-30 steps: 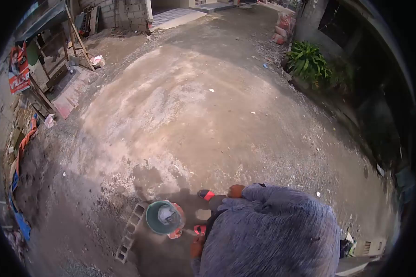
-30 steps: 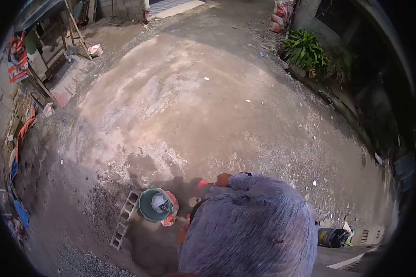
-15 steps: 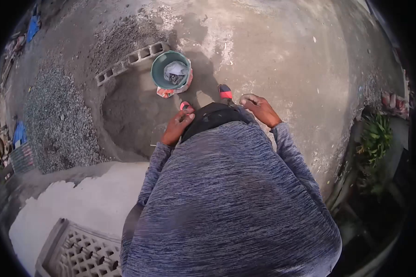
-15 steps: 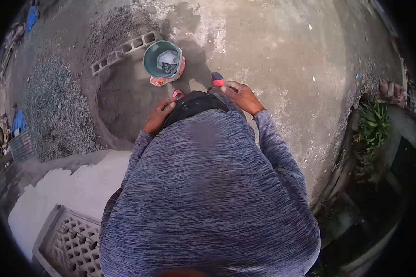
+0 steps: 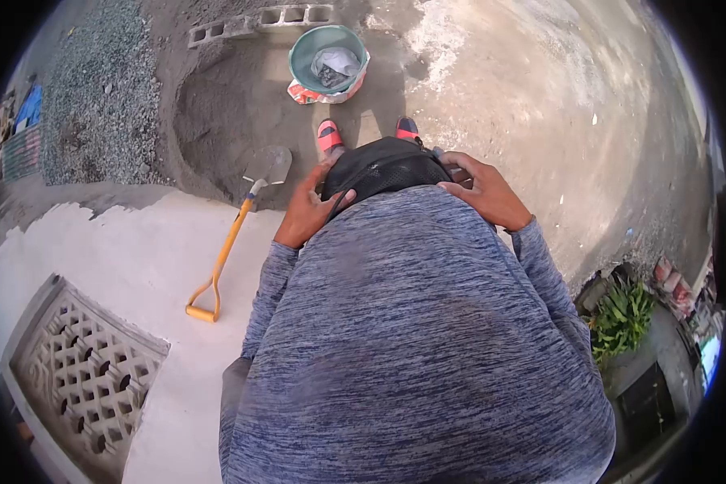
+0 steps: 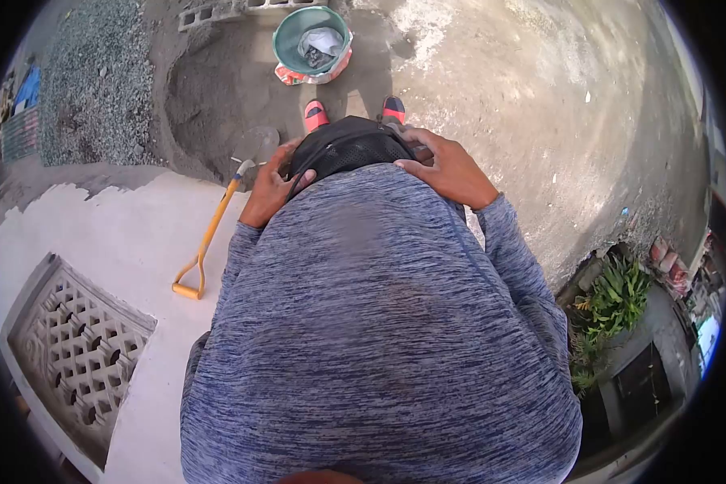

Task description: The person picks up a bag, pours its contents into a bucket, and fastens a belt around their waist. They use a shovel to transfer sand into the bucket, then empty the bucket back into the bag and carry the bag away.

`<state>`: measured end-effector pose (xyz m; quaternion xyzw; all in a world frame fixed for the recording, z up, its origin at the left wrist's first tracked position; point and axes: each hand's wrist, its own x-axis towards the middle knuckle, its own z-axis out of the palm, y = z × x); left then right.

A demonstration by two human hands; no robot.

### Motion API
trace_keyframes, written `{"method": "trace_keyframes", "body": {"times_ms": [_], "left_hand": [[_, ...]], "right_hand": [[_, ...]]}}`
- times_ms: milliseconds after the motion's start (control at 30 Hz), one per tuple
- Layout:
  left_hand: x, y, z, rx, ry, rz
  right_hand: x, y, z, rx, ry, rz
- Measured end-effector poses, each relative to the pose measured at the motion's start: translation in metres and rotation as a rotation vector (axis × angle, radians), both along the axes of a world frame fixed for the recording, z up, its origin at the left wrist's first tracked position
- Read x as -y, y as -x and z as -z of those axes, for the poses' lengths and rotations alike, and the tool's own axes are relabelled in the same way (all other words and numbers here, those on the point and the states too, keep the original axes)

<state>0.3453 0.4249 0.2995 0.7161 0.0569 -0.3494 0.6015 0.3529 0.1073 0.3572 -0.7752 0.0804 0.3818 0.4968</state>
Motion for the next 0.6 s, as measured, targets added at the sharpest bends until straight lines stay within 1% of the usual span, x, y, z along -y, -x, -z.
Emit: {"method": "trace_keyframes", "body": {"times_ms": [33, 100, 167, 300, 333, 367, 400, 467, 533, 600], "left_hand": [[0.000, 0.003, 0.002, -0.003, 0.032, -0.042], [0.002, 0.009, 0.000, -0.007, 0.060, -0.097], [0.005, 0.015, -0.004, -0.085, 0.055, -0.178], [0.009, 0.035, 0.000, -0.108, 0.010, -0.195], [0.014, 0.042, 0.002, -0.008, -0.017, -0.202], [0.020, 0.044, 0.001, 0.093, -0.044, -0.206], [0.024, 0.045, -0.001, 0.090, -0.047, -0.209], [0.030, 0.045, -0.005, 0.131, -0.134, -0.221], [0.031, 0.043, -0.002, 0.092, -0.186, -0.201], [0.033, 0.036, -0.001, 0.053, -0.236, -0.181]], "right_hand": [[0.001, -0.004, -0.001, 0.000, -0.003, -0.013], [0.003, -0.010, -0.002, 0.017, 0.036, -0.128], [0.004, -0.013, -0.002, 0.036, 0.074, -0.188], [0.007, -0.022, -0.010, 0.026, 0.141, -0.333], [0.009, -0.021, -0.009, 0.025, 0.138, -0.340], [0.010, -0.020, -0.007, 0.126, 0.151, -0.370], [0.010, -0.018, -0.006, 0.226, 0.164, -0.398], [0.007, -0.017, -0.003, 0.192, 0.184, -0.401], [0.003, -0.016, 0.000, 0.161, 0.205, -0.404], [0.000, -0.014, 0.003, 0.302, 0.164, -0.319]]}}
